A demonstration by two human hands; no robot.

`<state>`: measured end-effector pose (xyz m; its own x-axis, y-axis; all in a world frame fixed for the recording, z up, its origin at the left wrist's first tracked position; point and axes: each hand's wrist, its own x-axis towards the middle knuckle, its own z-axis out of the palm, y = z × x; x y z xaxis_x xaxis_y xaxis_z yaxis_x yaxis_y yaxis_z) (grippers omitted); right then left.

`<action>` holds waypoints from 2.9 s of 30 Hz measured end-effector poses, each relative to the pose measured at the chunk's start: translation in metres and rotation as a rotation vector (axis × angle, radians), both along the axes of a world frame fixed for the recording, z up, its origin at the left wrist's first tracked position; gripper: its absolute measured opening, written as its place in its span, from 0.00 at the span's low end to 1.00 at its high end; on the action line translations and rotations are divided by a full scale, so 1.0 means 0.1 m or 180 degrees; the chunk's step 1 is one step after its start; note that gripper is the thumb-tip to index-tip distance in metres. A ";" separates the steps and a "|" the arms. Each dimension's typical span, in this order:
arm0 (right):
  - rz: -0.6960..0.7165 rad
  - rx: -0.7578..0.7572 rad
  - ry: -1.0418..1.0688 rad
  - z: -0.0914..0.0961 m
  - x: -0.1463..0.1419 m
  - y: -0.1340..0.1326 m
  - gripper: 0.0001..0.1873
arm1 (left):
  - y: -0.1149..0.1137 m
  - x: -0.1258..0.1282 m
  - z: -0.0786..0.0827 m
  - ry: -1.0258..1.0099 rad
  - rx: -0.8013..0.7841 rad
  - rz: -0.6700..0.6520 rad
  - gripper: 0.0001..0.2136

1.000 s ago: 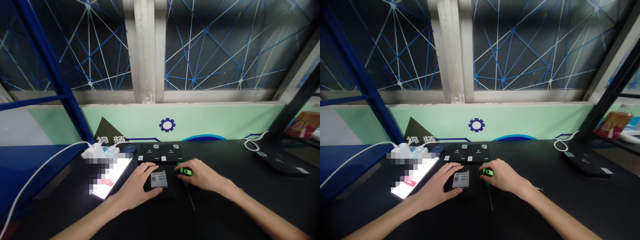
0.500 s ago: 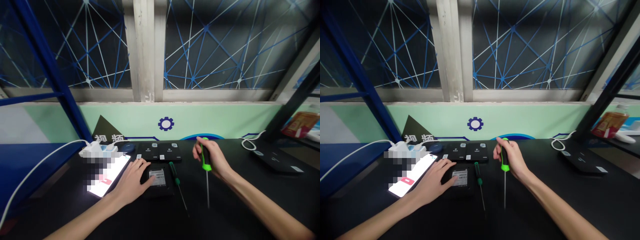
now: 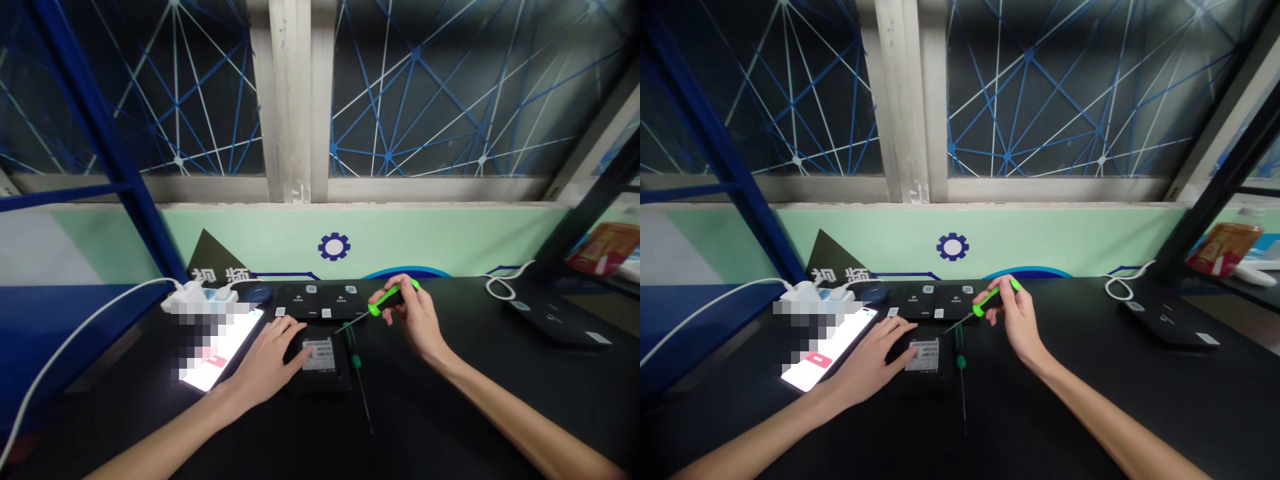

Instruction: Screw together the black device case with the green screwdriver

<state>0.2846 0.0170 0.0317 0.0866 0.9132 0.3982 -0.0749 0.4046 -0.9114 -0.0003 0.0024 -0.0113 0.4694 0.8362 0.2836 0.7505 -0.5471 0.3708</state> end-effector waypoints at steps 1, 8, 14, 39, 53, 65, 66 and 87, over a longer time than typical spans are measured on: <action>0.0028 0.0033 -0.0047 0.01 0.00 -0.01 0.20 | 0.00 0.00 -0.01 -0.0025 -0.0022 -0.0013 0.20; 0.0383 0.0104 -0.0704 0.27 -0.12 -0.01 0.18 | 0.02 0.00 -0.02 -0.0150 0.0016 -0.0122 0.19; 0.0883 0.0225 -0.1673 0.46 -0.40 0.18 0.16 | 0.03 -0.01 0.00 -0.0071 0.0265 -0.0141 0.18; 0.0532 0.0382 -0.1351 -0.53 -0.47 0.12 0.12 | -0.02 0.00 0.15 0.0541 -0.0279 0.0495 0.18; 0.0627 0.0596 -0.1517 -0.45 -0.46 0.07 0.13 | -0.02 -0.01 0.16 0.0569 -0.0423 0.0537 0.19; 0.0470 0.0250 -0.0942 -0.54 -0.48 0.14 0.14 | -0.02 0.01 0.17 0.0614 -0.0445 0.0540 0.19; 0.0494 0.0238 -0.0943 -0.54 -0.47 0.14 0.14 | -0.02 0.01 0.17 0.0612 -0.0453 0.0535 0.19; 0.0839 -0.0014 -0.0628 -0.55 -0.49 0.18 0.14 | -0.01 0.00 0.17 0.0612 -0.0449 0.0519 0.20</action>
